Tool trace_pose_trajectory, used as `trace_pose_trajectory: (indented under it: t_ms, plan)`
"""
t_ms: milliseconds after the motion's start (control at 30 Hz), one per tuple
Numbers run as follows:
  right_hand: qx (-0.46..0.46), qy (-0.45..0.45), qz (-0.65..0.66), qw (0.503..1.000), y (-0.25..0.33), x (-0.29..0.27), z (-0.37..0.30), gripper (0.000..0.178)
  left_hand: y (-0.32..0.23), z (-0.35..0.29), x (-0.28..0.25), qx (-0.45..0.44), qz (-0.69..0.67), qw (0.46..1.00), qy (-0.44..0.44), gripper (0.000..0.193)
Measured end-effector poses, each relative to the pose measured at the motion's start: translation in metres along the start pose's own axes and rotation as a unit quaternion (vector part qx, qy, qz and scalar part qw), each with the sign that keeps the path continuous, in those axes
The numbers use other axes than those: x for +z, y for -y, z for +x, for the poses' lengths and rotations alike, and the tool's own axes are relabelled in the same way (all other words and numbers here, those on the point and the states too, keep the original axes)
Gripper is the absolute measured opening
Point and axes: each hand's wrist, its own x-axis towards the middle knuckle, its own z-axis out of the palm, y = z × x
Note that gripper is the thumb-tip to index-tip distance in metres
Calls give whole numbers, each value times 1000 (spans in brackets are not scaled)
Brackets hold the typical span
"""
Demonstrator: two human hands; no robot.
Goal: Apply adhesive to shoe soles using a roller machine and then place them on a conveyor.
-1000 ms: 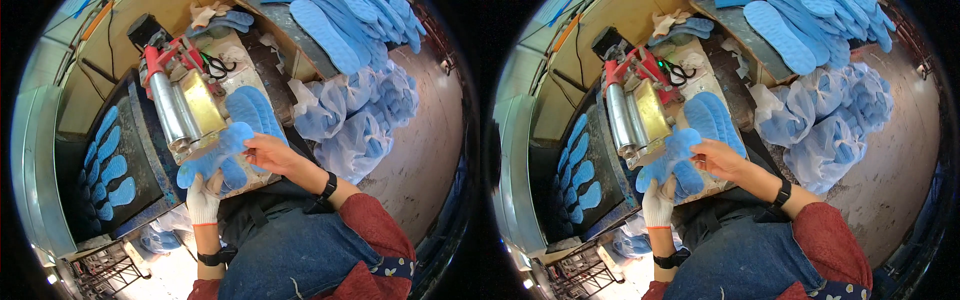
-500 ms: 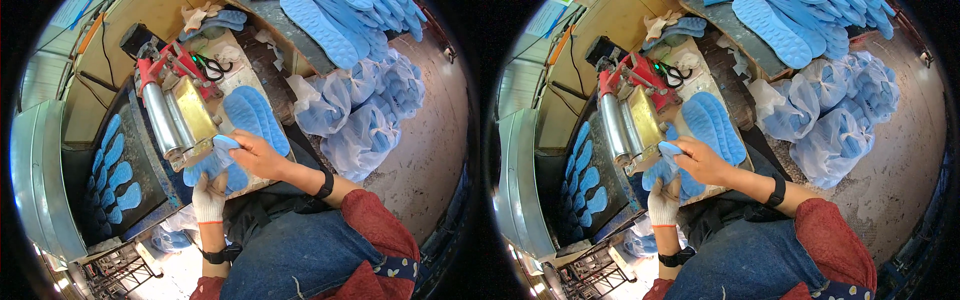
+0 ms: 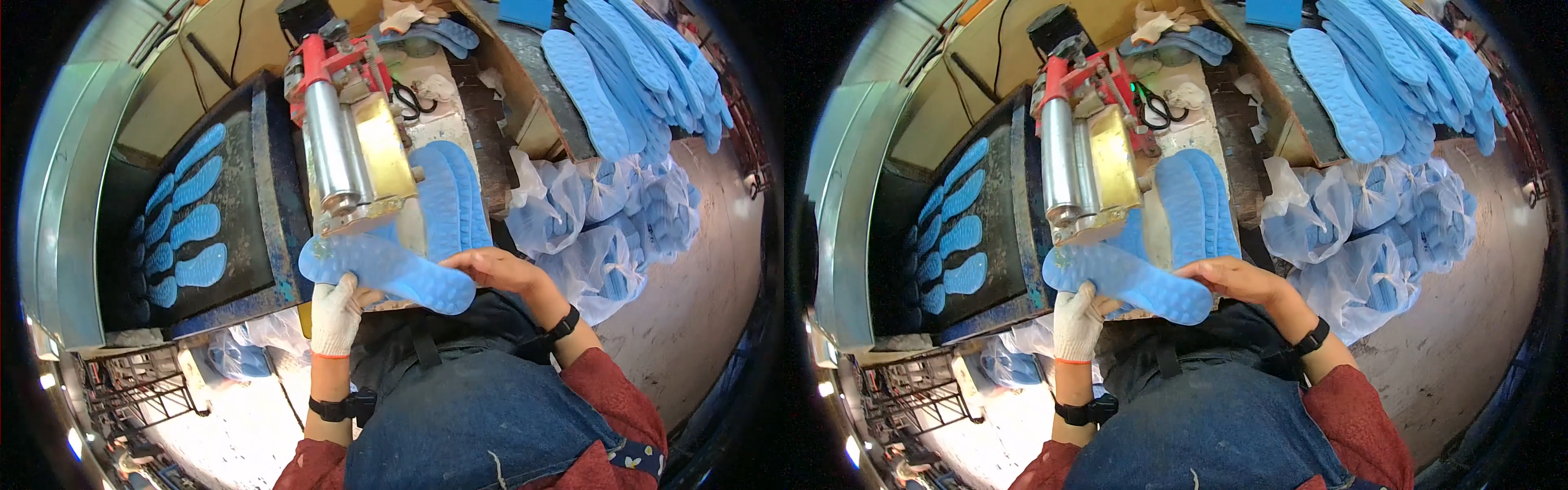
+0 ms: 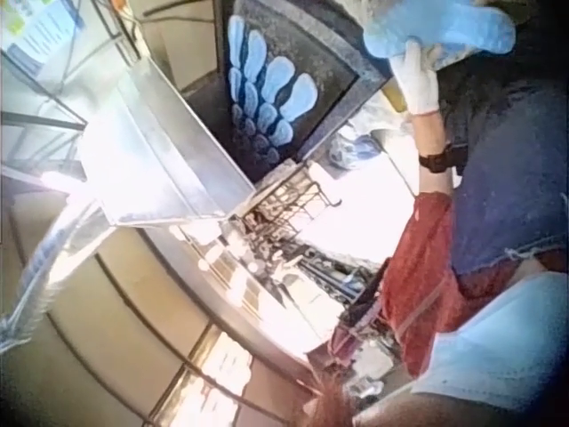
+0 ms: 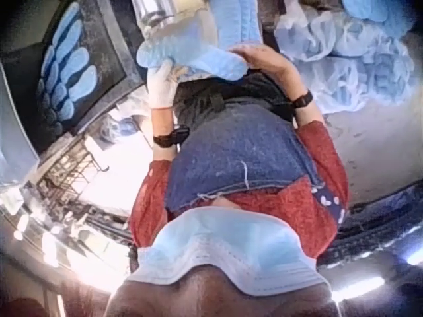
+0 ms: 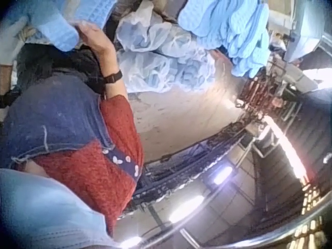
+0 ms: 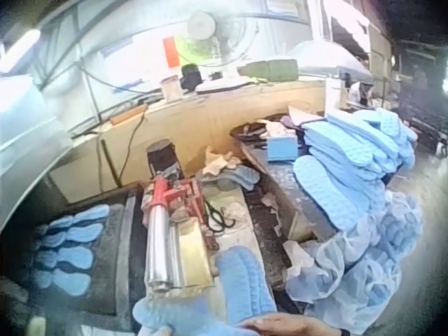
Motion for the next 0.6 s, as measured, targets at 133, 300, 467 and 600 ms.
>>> trace_pose_trajectory:
  t_ms: [133, 300, 467, 600]
  plan:
    - [90, 96, 45, 990, -11, -3, 41, 66, 1, -9, -10, -12, 59, 997, 42, 41]
    - [125, 78, -5, 989, -14, 15, 78, 49, -17, -27, -6, -22, 155, 988, -7, 36]
    - [149, 78, -24, 985, -21, 49, 83, 51, -26, -38, -5, 7, 250, 967, -39, 26]
    - [154, 63, 100, 981, -21, 59, 89, 73, -27, -42, -8, 22, 222, 973, -55, 22]
